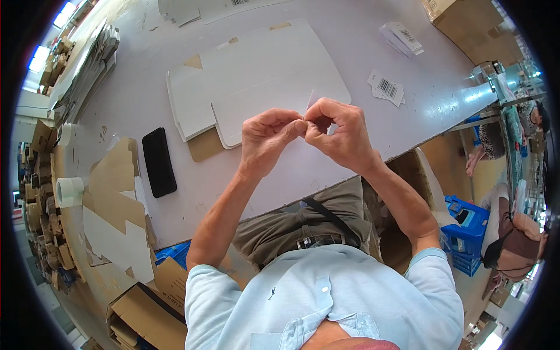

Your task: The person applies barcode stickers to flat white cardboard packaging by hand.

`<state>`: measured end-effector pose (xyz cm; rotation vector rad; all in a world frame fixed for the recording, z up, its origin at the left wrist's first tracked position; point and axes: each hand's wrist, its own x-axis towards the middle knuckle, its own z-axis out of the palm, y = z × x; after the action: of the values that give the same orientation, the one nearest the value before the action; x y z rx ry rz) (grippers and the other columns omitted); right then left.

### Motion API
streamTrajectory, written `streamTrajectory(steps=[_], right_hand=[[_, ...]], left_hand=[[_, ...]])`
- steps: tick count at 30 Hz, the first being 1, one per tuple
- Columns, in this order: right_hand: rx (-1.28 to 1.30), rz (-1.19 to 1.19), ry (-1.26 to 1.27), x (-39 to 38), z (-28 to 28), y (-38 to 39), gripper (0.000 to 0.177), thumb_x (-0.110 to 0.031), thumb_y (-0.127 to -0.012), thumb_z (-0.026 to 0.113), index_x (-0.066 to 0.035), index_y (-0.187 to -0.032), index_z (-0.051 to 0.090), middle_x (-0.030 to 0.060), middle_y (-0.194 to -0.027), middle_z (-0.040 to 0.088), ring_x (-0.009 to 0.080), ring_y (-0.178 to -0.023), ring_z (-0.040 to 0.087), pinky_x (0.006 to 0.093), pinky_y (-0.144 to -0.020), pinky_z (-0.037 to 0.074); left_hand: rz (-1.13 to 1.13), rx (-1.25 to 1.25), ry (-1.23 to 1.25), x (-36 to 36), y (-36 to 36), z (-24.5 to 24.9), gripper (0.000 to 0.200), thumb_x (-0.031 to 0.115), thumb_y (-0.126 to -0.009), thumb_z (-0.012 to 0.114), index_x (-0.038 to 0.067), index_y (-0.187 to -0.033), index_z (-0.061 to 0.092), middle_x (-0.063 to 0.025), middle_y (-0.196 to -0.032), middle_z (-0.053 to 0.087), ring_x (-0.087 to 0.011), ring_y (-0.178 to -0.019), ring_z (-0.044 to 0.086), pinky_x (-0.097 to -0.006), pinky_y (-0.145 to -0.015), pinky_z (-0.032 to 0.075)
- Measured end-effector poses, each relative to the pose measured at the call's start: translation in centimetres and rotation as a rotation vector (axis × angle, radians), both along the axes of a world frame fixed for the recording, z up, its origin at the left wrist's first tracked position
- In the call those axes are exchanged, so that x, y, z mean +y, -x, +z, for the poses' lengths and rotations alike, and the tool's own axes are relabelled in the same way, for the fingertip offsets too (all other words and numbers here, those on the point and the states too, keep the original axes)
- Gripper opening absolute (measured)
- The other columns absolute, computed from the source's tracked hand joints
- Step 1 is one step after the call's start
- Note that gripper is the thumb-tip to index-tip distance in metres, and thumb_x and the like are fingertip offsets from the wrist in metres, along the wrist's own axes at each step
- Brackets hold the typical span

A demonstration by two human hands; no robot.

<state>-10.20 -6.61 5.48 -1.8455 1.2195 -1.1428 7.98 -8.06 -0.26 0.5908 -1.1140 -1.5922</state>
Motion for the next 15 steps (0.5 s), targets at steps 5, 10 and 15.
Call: streamTrajectory(steps=[5,10,15], right_hand=[[0.011,-0.025,-0.012,-0.15,-0.45,0.08,0.004,0.003,-0.082,0.066,0.001,-0.085,0.066,0.0024,-0.074,0.067,0.0063,-0.068,0.061,0.0245,-0.064,0.052],[-0.089,-0.069,-0.17,-0.34,-0.86,0.06,0.003,0.004,-0.083,0.065,0.001,-0.085,0.066,0.0014,-0.074,0.067,0.005,-0.069,0.062,0.0226,-0.065,0.052],[-0.073,-0.051,-0.129,-0.31,-0.77,-0.03,0.002,0.003,-0.083,0.065,0.002,-0.085,0.066,0.0016,-0.073,0.067,0.0051,-0.069,0.062,0.0228,-0.065,0.052]], left_hand=[[0.024,-0.029,-0.002,0.2,0.4,0.39,0.015,-0.006,-0.093,0.068,-0.005,-0.109,0.07,-0.0116,-0.103,0.073,-0.0134,-0.094,0.07,-0.0263,-0.085,0.058],[0.143,-0.139,0.159,0.46,0.77,0.28,0.016,-0.01,-0.094,0.065,-0.006,-0.109,0.069,-0.0112,-0.103,0.073,-0.0145,-0.098,0.07,-0.0257,-0.087,0.058],[0.198,-0.259,0.239,0.5,0.89,0.15,0.016,-0.011,-0.092,0.065,-0.006,-0.107,0.069,-0.0106,-0.098,0.074,-0.0149,-0.094,0.072,-0.0257,-0.083,0.06]])
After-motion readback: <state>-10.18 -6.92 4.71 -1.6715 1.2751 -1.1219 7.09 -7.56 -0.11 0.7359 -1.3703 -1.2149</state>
